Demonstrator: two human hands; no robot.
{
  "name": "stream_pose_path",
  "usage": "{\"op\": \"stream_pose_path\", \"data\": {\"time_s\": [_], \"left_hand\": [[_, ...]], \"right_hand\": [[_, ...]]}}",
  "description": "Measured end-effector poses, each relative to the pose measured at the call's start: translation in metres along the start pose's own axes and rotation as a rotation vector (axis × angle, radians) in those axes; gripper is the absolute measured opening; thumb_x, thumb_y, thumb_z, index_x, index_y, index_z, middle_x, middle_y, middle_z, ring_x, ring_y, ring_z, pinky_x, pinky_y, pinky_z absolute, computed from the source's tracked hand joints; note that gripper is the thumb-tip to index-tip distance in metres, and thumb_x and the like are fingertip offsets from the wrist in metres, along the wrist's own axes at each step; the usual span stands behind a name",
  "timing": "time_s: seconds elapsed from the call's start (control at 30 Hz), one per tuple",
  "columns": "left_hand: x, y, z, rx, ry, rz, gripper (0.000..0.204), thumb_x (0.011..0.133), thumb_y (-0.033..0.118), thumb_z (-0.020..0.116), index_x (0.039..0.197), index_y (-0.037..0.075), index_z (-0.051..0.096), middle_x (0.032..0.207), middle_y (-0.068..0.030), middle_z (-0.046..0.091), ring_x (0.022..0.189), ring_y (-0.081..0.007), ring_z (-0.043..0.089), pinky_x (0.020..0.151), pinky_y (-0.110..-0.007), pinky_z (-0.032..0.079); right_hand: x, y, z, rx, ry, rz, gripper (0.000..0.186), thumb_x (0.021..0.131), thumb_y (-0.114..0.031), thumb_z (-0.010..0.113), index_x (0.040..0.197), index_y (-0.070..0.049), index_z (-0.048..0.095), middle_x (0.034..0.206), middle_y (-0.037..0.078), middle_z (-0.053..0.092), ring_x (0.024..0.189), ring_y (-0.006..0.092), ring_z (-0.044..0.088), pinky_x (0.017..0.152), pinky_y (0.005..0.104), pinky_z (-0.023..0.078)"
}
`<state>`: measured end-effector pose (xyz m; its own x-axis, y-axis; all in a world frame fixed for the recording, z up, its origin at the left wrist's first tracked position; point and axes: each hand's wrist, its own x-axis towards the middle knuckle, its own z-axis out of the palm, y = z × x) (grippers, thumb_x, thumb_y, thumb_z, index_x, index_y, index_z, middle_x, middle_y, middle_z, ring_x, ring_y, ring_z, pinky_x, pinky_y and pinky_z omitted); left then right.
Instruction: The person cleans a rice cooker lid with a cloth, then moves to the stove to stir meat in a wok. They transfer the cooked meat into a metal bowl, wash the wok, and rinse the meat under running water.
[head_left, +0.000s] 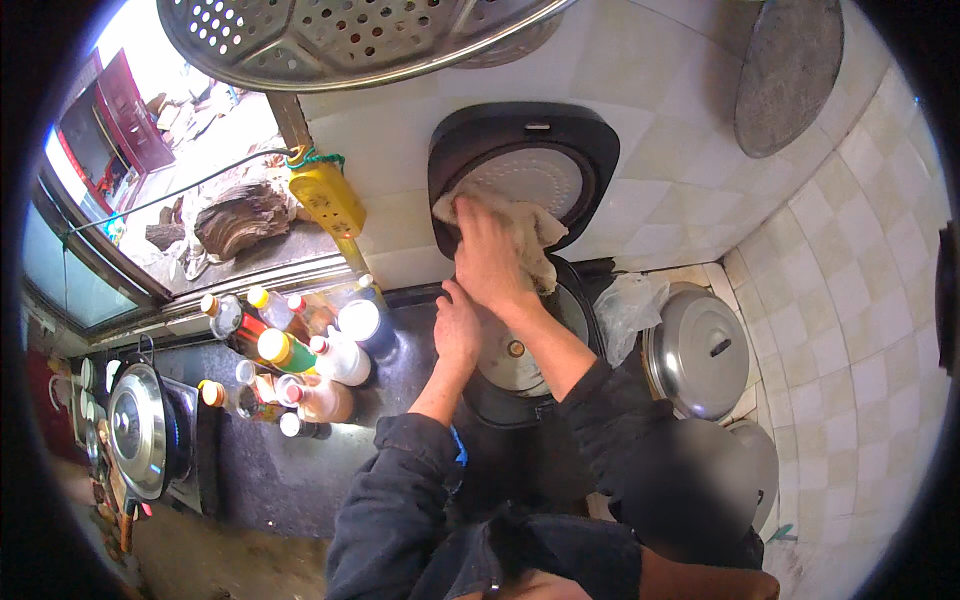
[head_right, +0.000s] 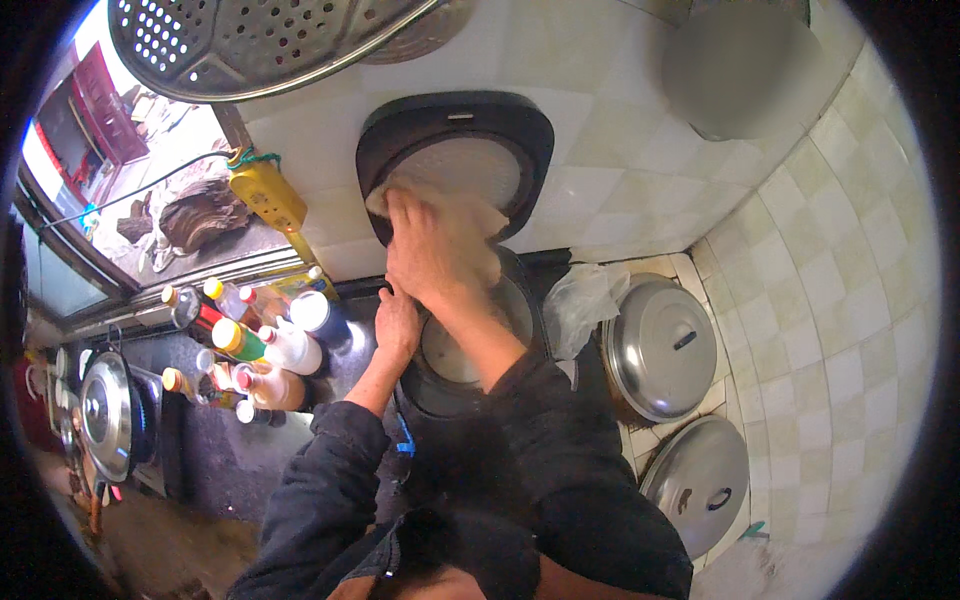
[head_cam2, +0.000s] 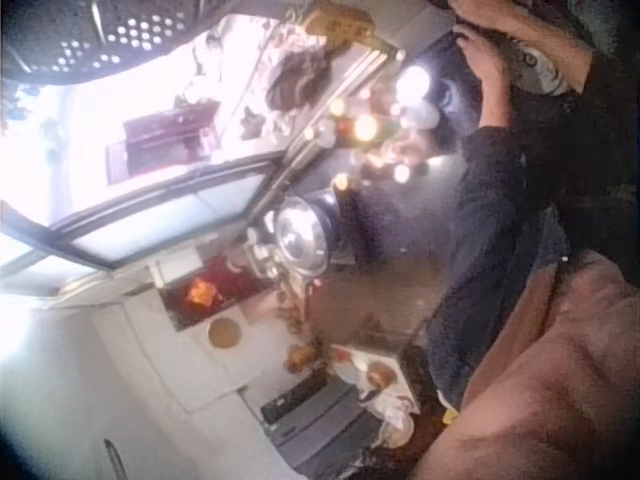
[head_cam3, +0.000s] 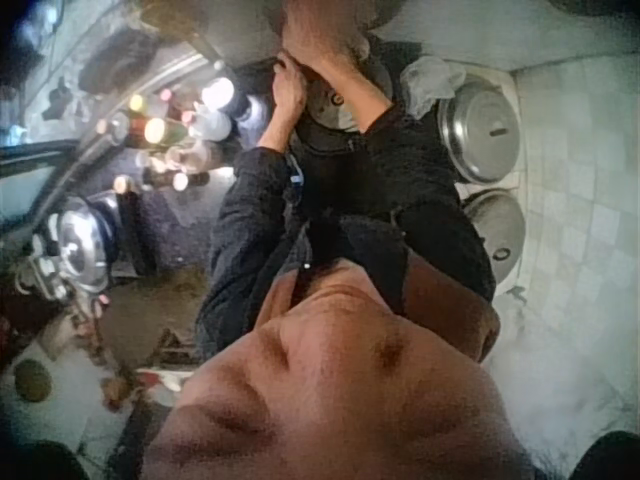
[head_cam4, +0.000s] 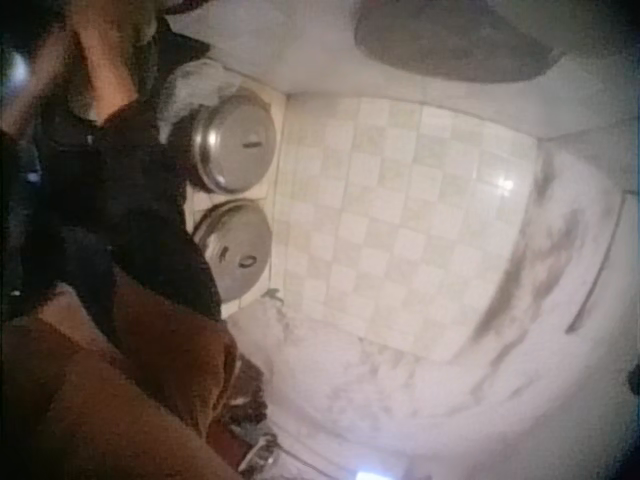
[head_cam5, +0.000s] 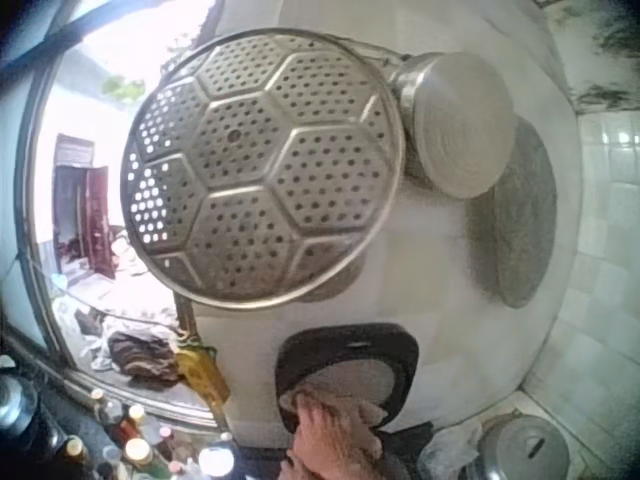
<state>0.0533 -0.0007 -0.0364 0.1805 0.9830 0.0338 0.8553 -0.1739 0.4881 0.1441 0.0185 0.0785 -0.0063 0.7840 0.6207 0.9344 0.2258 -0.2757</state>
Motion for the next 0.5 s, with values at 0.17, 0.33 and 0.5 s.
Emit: {"op": "stream_pose_path", "data": {"time_s": [0.17, 0.33, 0.5], "left_hand": [[0.0, 0.0, -0.001, 0.025, 0.055, 0.044, 0.061, 0.088, 0.008, 0.055, 0.139, -0.004, 0.025, 0.106, -0.0253, 0.056, 0.087, -0.038, 0.067, 0.07, -0.041, 0.058], [0.001, 0.006, 0.002, 0.046, 0.044, 0.063, 0.062, 0.088, 0.008, 0.055, 0.14, -0.004, 0.024, 0.107, -0.0255, 0.055, 0.087, -0.0369, 0.067, 0.07, -0.04, 0.059], [-0.001, 0.005, 0.004, 0.038, 0.047, 0.077, 0.062, 0.087, 0.004, 0.054, 0.139, -0.006, 0.023, 0.106, -0.0255, 0.055, 0.087, -0.0367, 0.068, 0.07, -0.04, 0.059]], "right_hand": [[-0.036, 0.029, 0.01, 0.003, -0.205, -0.078, 0.057, 0.076, -0.001, 0.055, 0.132, 0.002, 0.046, 0.122, 0.02, 0.057, 0.111, 0.0362, 0.054, 0.095, 0.0436, 0.044], [-0.005, 0.034, -0.025, -0.252, -0.067, -0.038, 0.053, 0.076, -0.003, 0.055, 0.129, -0.002, 0.05, 0.118, 0.017, 0.057, 0.109, 0.0347, 0.054, 0.093, 0.0449, 0.044], [0.016, 0.066, -0.077, -0.298, 0.081, -0.048, 0.056, 0.075, -0.004, 0.056, 0.131, -0.001, 0.048, 0.12, 0.018, 0.053, 0.109, 0.0379, 0.052, 0.095, 0.047, 0.042]]}}
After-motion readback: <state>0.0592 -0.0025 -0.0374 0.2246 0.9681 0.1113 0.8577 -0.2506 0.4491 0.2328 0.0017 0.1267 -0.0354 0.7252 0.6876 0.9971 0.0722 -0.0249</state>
